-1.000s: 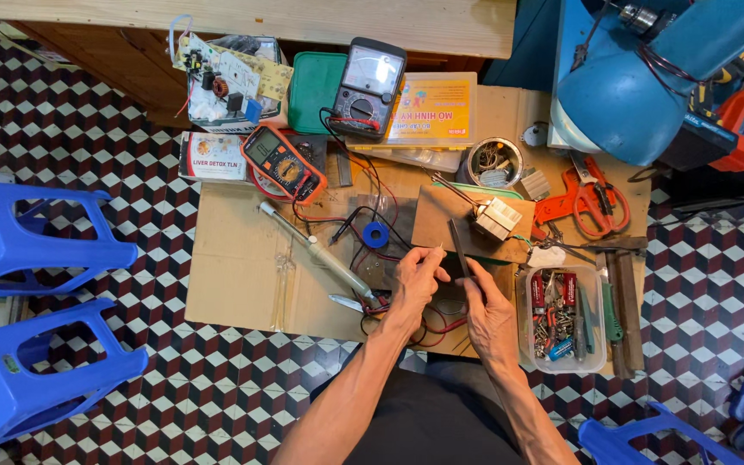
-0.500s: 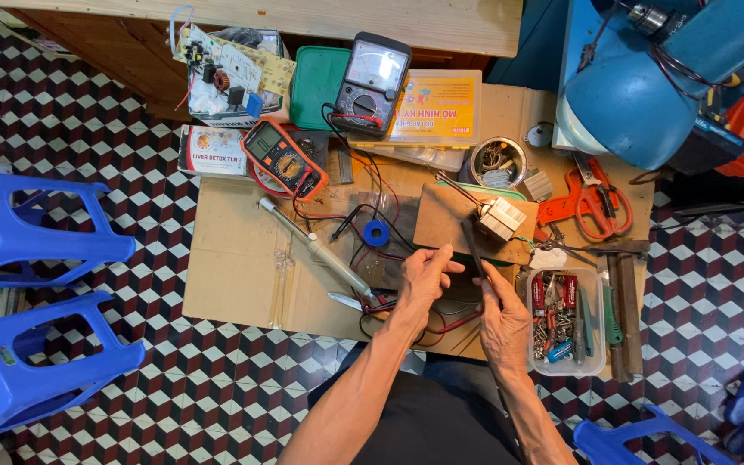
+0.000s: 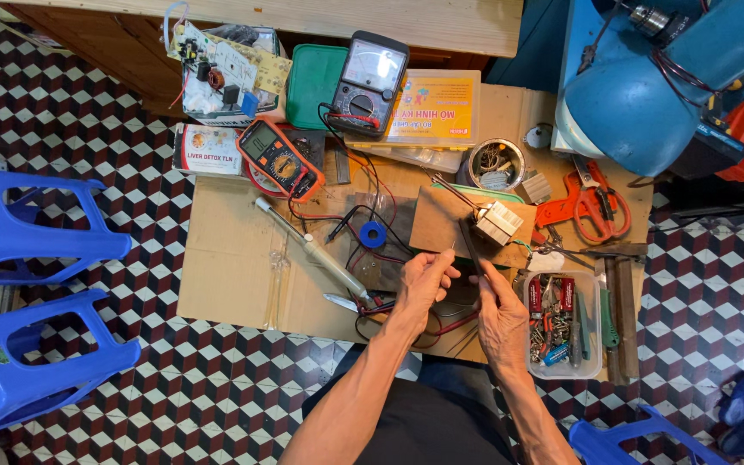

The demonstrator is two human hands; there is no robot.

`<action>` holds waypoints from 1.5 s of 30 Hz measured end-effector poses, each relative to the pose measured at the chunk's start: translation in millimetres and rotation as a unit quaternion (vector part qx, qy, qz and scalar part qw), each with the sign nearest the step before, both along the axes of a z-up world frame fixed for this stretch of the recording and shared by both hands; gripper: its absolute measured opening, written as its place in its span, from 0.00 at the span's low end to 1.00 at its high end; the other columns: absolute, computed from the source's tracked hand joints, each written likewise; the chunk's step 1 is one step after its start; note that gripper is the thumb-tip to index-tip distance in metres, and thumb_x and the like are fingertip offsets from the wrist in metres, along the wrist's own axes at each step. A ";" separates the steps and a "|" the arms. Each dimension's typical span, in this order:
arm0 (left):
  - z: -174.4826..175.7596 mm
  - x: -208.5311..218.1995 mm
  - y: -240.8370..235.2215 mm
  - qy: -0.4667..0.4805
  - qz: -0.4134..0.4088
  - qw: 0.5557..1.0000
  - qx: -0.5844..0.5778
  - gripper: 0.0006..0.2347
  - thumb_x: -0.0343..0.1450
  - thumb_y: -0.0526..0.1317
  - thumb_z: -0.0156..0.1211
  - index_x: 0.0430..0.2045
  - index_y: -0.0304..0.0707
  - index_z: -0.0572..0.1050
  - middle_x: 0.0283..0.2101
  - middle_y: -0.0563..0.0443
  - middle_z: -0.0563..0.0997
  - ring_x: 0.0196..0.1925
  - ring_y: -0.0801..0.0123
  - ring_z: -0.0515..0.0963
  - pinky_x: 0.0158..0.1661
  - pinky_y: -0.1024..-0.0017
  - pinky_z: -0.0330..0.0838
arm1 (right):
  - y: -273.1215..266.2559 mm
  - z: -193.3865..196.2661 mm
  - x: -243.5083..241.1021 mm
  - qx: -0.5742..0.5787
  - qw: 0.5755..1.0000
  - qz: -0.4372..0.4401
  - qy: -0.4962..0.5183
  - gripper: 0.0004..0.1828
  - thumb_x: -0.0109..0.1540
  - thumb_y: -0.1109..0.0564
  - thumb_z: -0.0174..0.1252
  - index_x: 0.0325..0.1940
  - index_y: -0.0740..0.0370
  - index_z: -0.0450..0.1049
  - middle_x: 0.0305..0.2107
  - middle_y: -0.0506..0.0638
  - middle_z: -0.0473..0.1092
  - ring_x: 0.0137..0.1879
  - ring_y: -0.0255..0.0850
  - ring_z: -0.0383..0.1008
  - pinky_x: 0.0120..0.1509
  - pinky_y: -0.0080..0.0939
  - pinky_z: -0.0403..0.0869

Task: The person works at a cluttered workbench, using a screwdriver to adjust a small white electrical component and then using a soldering iron to solder wires on the component. The person handles the component and wires throughout the process.

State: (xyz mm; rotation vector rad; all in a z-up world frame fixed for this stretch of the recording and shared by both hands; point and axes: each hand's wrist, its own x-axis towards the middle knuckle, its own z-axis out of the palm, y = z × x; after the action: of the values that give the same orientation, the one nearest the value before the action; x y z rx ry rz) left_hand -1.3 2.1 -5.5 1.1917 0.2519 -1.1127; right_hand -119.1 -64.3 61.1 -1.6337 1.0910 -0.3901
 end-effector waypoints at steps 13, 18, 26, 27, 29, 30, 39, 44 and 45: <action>-0.2 5.3 -2.5 0.007 -0.018 0.999 0.028 0.15 0.70 0.46 0.66 0.36 0.31 0.74 0.29 0.47 0.82 0.21 0.80 0.71 0.16 0.84 0.57 | 5.9 -7.7 -2.5 -0.087 0.993 0.063 -0.041 0.20 0.70 0.64 0.49 0.66 0.55 0.73 0.40 0.47 0.74 0.45 0.32 0.72 0.50 0.30 0.70; 4.8 4.2 -0.2 0.029 -0.008 1.000 0.007 0.15 0.70 0.45 0.66 0.37 0.31 0.72 0.29 0.48 0.80 0.21 0.81 0.71 0.16 0.84 0.56 | 9.2 -1.7 -15.5 -0.088 0.993 0.076 0.014 0.23 0.68 0.65 0.49 0.66 0.53 0.73 0.37 0.48 0.74 0.41 0.34 0.73 0.47 0.32 0.71; 8.3 -1.3 -3.5 0.025 0.013 0.999 0.019 0.14 0.70 0.46 0.66 0.36 0.33 0.72 0.27 0.50 0.79 0.21 0.82 0.69 0.16 0.84 0.56 | 2.8 -8.1 6.6 -0.168 0.979 0.110 -0.021 0.24 0.67 0.69 0.49 0.66 0.56 0.72 0.38 0.52 0.73 0.41 0.37 0.74 0.46 0.33 0.72; 8.6 -1.1 -3.5 0.026 0.014 0.999 0.021 0.14 0.70 0.46 0.66 0.36 0.33 0.72 0.27 0.50 0.79 0.21 0.82 0.69 0.16 0.84 0.56 | 4.4 -5.8 4.3 -0.164 0.981 0.105 -0.010 0.24 0.67 0.69 0.49 0.66 0.55 0.73 0.36 0.52 0.73 0.41 0.37 0.74 0.47 0.34 0.72; 8.5 -0.2 -3.0 0.032 0.008 0.999 0.022 0.14 0.70 0.46 0.66 0.36 0.33 0.72 0.27 0.50 0.79 0.21 0.82 0.69 0.16 0.84 0.56 | 6.4 -2.0 0.6 -0.154 0.983 0.096 0.008 0.24 0.67 0.68 0.50 0.66 0.54 0.74 0.33 0.51 0.74 0.40 0.37 0.75 0.48 0.34 0.73; 8.2 -0.4 -2.1 0.037 0.005 0.999 0.024 0.14 0.70 0.46 0.66 0.36 0.34 0.72 0.27 0.50 0.79 0.21 0.82 0.69 0.16 0.84 0.56 | 5.6 -1.9 1.7 -0.151 0.984 0.096 0.024 0.24 0.67 0.68 0.51 0.66 0.54 0.73 0.33 0.51 0.74 0.39 0.37 0.75 0.46 0.34 0.73; 9.2 -0.5 -3.9 0.038 0.016 0.999 0.014 0.13 0.71 0.45 0.66 0.36 0.35 0.72 0.27 0.51 0.79 0.21 0.82 0.69 0.17 0.83 0.55 | -3.6 7.4 8.6 -0.165 0.979 0.118 0.033 0.24 0.66 0.67 0.52 0.66 0.53 0.73 0.32 0.51 0.73 0.37 0.37 0.74 0.44 0.35 0.72; 6.3 -4.5 -1.4 0.024 0.013 1.000 0.008 0.13 0.71 0.46 0.65 0.35 0.34 0.73 0.27 0.51 0.79 0.22 0.82 0.69 0.17 0.84 0.55 | -3.7 1.9 4.4 -0.180 0.974 0.128 0.045 0.22 0.68 0.66 0.53 0.67 0.55 0.72 0.32 0.54 0.70 0.35 0.41 0.72 0.43 0.38 0.72; 7.8 -3.4 -2.2 0.020 0.012 1.000 0.012 0.13 0.71 0.46 0.65 0.35 0.34 0.73 0.27 0.52 0.79 0.22 0.82 0.69 0.17 0.84 0.55 | -3.8 2.6 4.2 -0.177 0.975 0.127 0.049 0.23 0.67 0.66 0.52 0.66 0.54 0.72 0.32 0.53 0.71 0.35 0.40 0.73 0.42 0.38 0.72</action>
State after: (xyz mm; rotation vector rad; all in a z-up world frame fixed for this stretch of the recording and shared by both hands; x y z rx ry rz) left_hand -4.7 -0.1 2.3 1.1856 0.3099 -1.1163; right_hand -114.9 -68.1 63.7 -2.1005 0.9037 -0.3506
